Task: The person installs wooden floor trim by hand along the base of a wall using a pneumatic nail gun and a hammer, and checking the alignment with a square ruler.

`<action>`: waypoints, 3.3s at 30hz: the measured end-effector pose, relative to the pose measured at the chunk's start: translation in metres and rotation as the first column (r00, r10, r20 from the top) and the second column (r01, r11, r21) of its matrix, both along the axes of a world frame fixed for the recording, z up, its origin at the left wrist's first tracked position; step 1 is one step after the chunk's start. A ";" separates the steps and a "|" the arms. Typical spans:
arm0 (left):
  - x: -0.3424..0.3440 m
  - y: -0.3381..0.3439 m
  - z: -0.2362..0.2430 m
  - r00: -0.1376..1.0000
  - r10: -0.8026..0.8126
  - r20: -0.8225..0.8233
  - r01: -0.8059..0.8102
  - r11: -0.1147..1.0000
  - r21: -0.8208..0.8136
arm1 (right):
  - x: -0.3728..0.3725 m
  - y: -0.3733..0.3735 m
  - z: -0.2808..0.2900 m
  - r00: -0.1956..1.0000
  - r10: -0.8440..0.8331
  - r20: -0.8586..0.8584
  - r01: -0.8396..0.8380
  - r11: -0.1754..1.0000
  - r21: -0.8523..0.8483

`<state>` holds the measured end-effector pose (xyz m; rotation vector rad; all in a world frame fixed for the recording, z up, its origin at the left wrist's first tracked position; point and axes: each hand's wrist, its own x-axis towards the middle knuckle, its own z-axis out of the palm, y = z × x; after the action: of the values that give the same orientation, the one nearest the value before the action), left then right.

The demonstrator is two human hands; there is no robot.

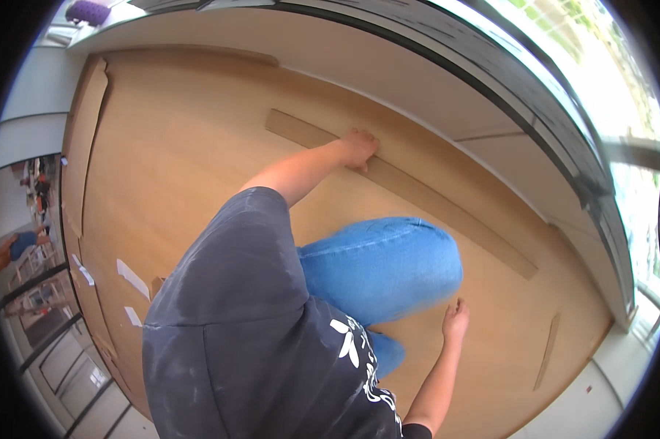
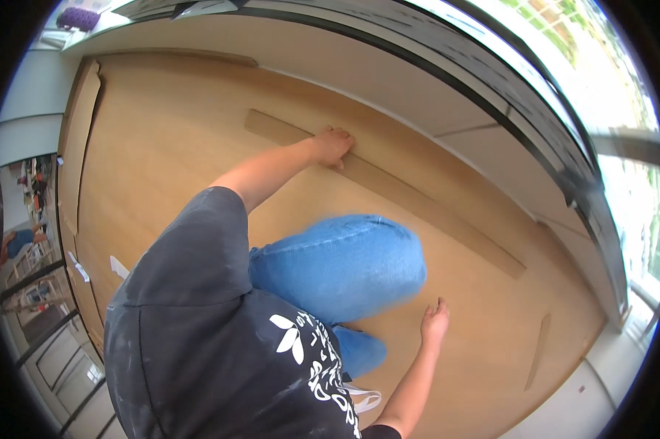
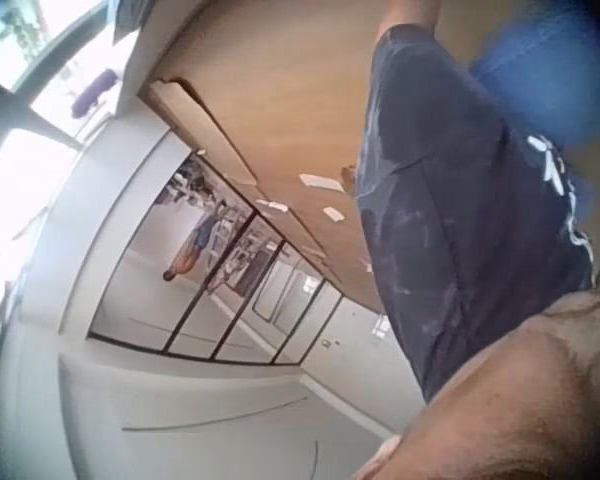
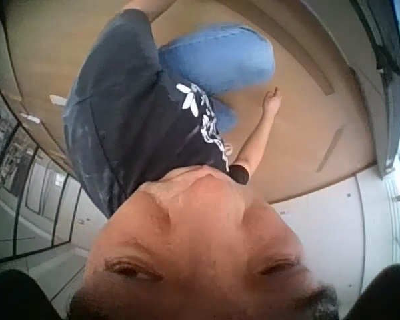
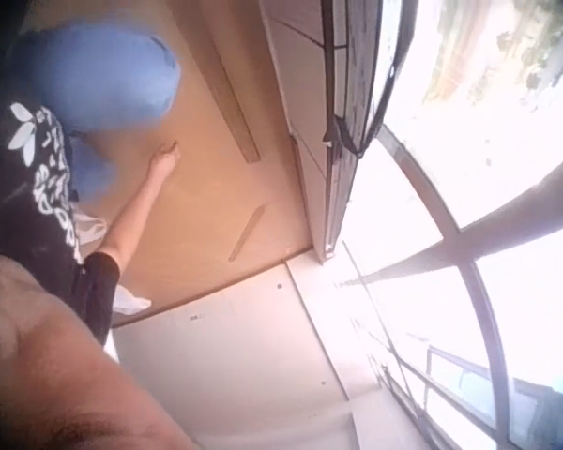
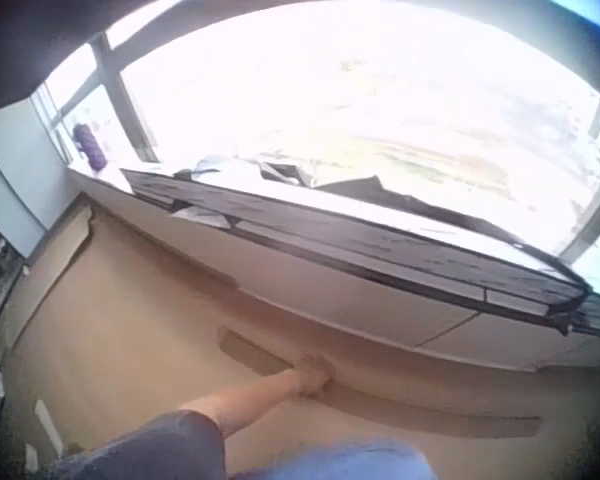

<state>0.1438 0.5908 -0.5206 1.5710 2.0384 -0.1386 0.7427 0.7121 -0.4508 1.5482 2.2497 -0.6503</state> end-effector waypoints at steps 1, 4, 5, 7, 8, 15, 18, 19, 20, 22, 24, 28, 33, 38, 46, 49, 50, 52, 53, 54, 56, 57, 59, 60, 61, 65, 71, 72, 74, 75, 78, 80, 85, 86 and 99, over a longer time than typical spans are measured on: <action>0.007 0.005 0.008 0.998 -0.043 0.044 0.044 0.999 -0.017 | -0.016 0.013 0.001 0.998 0.054 0.024 -0.053 0.998 -0.020; 0.020 0.011 0.019 0.988 -0.027 0.152 0.019 0.999 0.048 | -0.065 0.047 0.002 0.961 0.274 -0.025 -0.264 0.945 0.194; 0.020 0.012 0.021 0.978 0.008 0.207 -0.035 0.992 0.125 | -0.081 0.060 0.005 0.956 0.292 -0.020 -0.283 0.940 0.192; 0.018 0.022 0.037 0.975 0.017 0.222 -0.058 0.982 0.179 | -0.108 0.094 0.021 0.880 0.474 0.030 -0.453 0.820 0.351; 0.018 0.028 0.042 0.974 0.007 0.225 -0.060 0.971 0.233 | -0.122 0.111 0.028 0.872 0.487 0.041 -0.469 0.811 0.349; -0.037 0.038 0.019 0.992 -0.116 0.046 0.084 0.892 0.445 | -0.183 0.208 0.008 0.819 0.543 0.183 -0.571 0.799 0.189; -0.037 0.027 0.012 0.995 -0.069 0.073 0.037 0.930 0.367 | -0.189 0.209 -0.009 0.825 0.534 0.186 -0.555 0.827 0.085; -0.037 0.024 0.007 0.996 -0.061 0.064 0.029 0.908 0.418 | -0.192 0.206 -0.012 0.824 0.538 0.176 -0.558 0.825 0.089; -0.036 0.022 0.002 0.997 -0.052 0.056 0.020 0.884 0.466 | -0.195 0.203 -0.015 0.823 0.541 0.175 -0.560 0.824 0.089; -0.035 0.020 0.009 0.997 -0.026 0.078 -0.014 0.884 0.467 | -0.199 0.198 -0.020 0.801 0.497 0.332 -0.529 0.849 0.005; -0.031 0.017 0.016 0.994 -0.005 0.106 -0.047 0.879 0.475 | -0.195 0.197 -0.019 0.803 0.501 0.323 -0.547 0.835 0.065; -0.041 -0.011 0.010 0.804 0.562 0.192 -0.496 0.458 0.738 | -0.188 0.214 -0.027 0.797 0.541 0.268 -0.592 0.787 0.172; -0.122 -0.075 -0.022 0.062 0.799 0.599 -0.871 -0.250 0.424 | -0.208 0.218 -0.027 0.791 0.546 0.277 -0.589 0.803 0.098; -0.171 -0.084 -0.077 0.220 0.762 0.609 -0.847 -0.160 0.507 | -0.188 0.275 -0.076 0.754 0.570 0.325 -0.645 0.735 0.207; -0.153 -0.093 -0.064 -0.116 0.490 0.864 -0.944 -0.326 0.058 | -0.215 0.200 -0.069 0.943 0.049 -0.329 0.199 0.710 0.676; -0.129 -0.062 -0.059 -0.155 0.580 0.799 -0.950 -0.309 0.041 | -0.154 0.200 -0.082 0.761 -0.348 -0.548 0.638 0.554 0.535; -0.145 -0.070 -0.052 -0.125 0.584 0.802 -0.952 -0.297 0.068 | -0.168 0.205 -0.075 0.561 -0.583 -0.588 0.783 0.604 0.148; -0.185 -0.090 -0.039 -0.104 0.588 0.802 -0.931 -0.340 0.129 | -0.211 0.215 -0.051 0.339 -0.781 -0.524 0.796 0.535 -0.282; -0.190 -0.092 -0.037 -0.092 0.589 0.803 -0.934 -0.331 0.136 | -0.226 0.216 -0.045 0.368 -0.720 -0.589 0.716 0.623 -0.314; -0.186 -0.091 -0.038 -0.122 0.571 0.812 -0.936 -0.339 0.098 | -0.233 0.217 -0.042 0.390 -0.652 -0.650 0.633 0.703 -0.326; -0.169 -0.076 -0.051 -0.162 0.548 0.820 -0.949 -0.314 0.023 | -0.226 0.227 -0.056 0.453 -0.656 -0.604 0.737 0.656 -0.159; -0.175 -0.077 -0.048 -0.174 0.570 0.803 -0.944 -0.329 0.029 | -0.239 0.231 -0.056 0.503 -0.656 -0.562 0.780 0.625 -0.032; -0.190 -0.079 -0.040 -0.173 0.591 0.788 -0.940 -0.338 0.046 | -0.252 0.228 -0.053 0.458 -0.684 -0.568 0.786 0.610 -0.100; -0.189 -0.079 -0.036 -0.229 0.549 0.804 -0.926 -0.378 -0.005 | -0.253 0.227 -0.054 0.429 -0.709 -0.560 0.787 0.598 -0.152; -0.187 -0.078 -0.034 -0.284 0.503 0.816 -0.907 -0.416 -0.059 | -0.254 0.226 -0.054 0.422 -0.711 -0.562 0.791 0.592 -0.156; -0.168 -0.072 -0.026 -0.240 0.539 0.807 -0.909 -0.417 0.008 | -0.247 0.225 -0.057 0.321 -0.735 -0.597 0.811 0.539 -0.227; -0.142 -0.058 -0.056 -0.103 0.625 0.774 -0.946 -0.301 0.117 | -0.228 0.249 -0.063 0.468 -0.690 -0.552 0.764 0.630 -0.139; -0.164 -0.071 -0.060 -0.074 0.634 0.769 -0.941 -0.300 0.157 | -0.248 0.253 -0.059 0.551 -0.682 -0.481 0.706 0.688 -0.167; -0.198 -0.092 -0.070 0.035 0.690 0.723 -0.933 -0.236 0.270 | -0.255 0.256 -0.065 0.727 -0.502 -0.468 0.518 0.849 -0.106; -0.206 -0.092 -0.077 0.107 0.732 0.673 -0.925 -0.174 0.337 | -0.241 0.257 -0.072 0.764 -0.416 -0.494 0.437 0.896 -0.078; -0.191 -0.065 -0.096 0.220 0.841 0.495 -0.874 -0.055 0.482 | -0.189 0.258 -0.084 0.440 -0.647 -0.622 0.448 0.759 -0.473; -0.187 -0.047 -0.085 0.177 0.861 0.478 -0.856 -0.105 0.506 | -0.185 0.259 -0.088 0.117 -0.852 -0.511 0.452 0.504 -0.737; -0.169 -0.074 -0.059 -0.055 0.800 0.597 -0.860 -0.342 0.379 | -0.195 0.249 -0.099 0.082 -0.905 -0.418 0.425 0.411 -0.806; -0.159 -0.070 -0.058 -0.057 0.786 0.616 -0.848 -0.364 0.386 | -0.191 0.251 -0.100 0.097 -0.902 -0.420 0.426 0.419 -0.802; -0.162 -0.072 -0.048 -0.034 0.866 0.499 -0.854 -0.285 0.436 | -0.138 0.131 -0.107 0.256 -0.929 -0.267 0.438 0.358 -0.825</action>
<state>-0.0179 0.5183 -0.5689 -0.3098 2.8330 1.3700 0.6048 0.8430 -0.5579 2.1330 1.0604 -2.4047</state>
